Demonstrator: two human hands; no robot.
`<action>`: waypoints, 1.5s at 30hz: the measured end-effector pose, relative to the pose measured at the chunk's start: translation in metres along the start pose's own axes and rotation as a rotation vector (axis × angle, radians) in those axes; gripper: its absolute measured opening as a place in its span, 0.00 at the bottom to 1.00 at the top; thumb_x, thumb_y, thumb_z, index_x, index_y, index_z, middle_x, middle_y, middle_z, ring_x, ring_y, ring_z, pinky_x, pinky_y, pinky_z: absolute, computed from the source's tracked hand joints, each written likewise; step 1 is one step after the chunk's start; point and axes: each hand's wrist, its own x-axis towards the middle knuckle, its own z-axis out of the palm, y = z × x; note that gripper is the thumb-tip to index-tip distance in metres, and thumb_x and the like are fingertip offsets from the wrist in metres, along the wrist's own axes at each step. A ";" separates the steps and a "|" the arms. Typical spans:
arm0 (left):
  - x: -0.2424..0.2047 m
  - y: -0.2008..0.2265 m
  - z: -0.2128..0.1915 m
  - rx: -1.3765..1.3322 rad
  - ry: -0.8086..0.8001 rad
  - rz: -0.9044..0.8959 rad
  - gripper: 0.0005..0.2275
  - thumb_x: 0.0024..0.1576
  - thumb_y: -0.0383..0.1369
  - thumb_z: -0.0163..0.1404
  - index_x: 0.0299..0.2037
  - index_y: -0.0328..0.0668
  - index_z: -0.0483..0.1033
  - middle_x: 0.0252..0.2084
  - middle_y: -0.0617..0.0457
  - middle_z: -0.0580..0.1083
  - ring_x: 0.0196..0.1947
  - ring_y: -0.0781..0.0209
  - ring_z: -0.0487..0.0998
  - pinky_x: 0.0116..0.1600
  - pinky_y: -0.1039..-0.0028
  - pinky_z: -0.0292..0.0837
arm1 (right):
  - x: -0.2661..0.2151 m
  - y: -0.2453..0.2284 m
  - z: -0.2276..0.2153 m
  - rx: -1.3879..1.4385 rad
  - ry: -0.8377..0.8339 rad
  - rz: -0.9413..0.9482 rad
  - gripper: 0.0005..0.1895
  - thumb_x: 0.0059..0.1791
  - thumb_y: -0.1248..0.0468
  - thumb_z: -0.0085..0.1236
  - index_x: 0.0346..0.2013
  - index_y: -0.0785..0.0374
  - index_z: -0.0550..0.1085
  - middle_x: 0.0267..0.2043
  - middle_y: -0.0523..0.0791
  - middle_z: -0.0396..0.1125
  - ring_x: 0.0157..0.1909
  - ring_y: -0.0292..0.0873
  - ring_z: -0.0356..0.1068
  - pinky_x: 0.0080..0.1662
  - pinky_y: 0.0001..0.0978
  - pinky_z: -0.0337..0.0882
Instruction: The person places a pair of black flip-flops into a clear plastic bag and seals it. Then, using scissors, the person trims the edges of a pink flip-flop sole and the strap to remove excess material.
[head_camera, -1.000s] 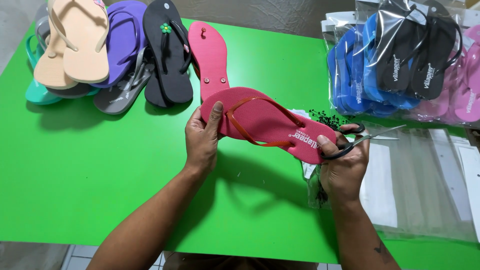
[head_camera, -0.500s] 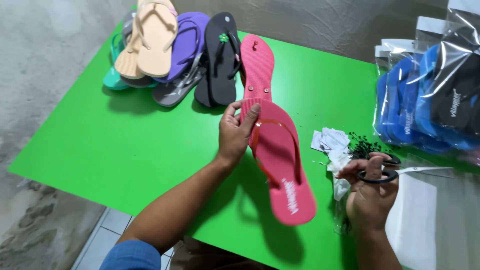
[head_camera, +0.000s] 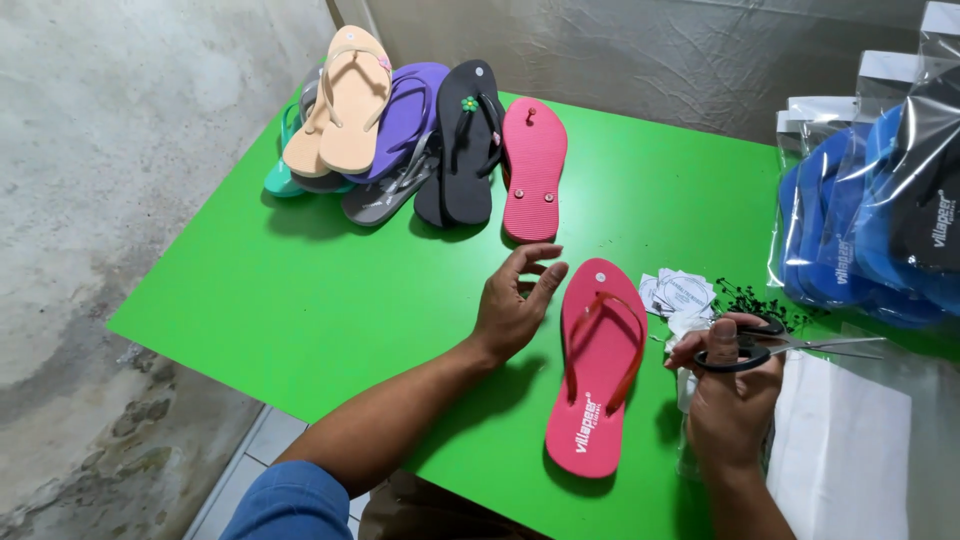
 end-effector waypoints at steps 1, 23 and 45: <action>0.000 0.003 -0.001 0.165 0.034 0.101 0.17 0.62 0.46 0.48 0.54 0.45 0.73 0.54 0.48 0.76 0.46 0.58 0.80 0.43 0.70 0.80 | 0.000 -0.001 0.000 0.000 -0.013 -0.015 0.13 0.61 0.56 0.49 0.51 0.60 0.60 0.28 0.49 0.65 0.32 0.45 0.69 0.34 0.36 0.73; 0.106 -0.080 0.025 0.988 0.241 0.262 0.39 0.47 0.38 0.60 0.70 0.38 0.56 0.60 0.37 0.60 0.49 0.32 0.72 0.54 0.47 0.70 | 0.000 0.004 -0.005 -0.037 -0.109 -0.139 0.17 0.59 0.58 0.51 0.51 0.69 0.61 0.24 0.49 0.68 0.30 0.39 0.72 0.33 0.26 0.76; -0.052 0.019 0.024 0.324 -0.091 0.372 0.32 0.60 0.47 0.55 0.69 0.35 0.59 0.53 0.37 0.68 0.50 0.39 0.73 0.58 0.49 0.71 | 0.014 -0.004 -0.004 0.295 0.254 -0.036 0.21 0.52 0.73 0.65 0.50 0.58 0.62 0.44 0.46 0.69 0.41 0.42 0.75 0.40 0.39 0.85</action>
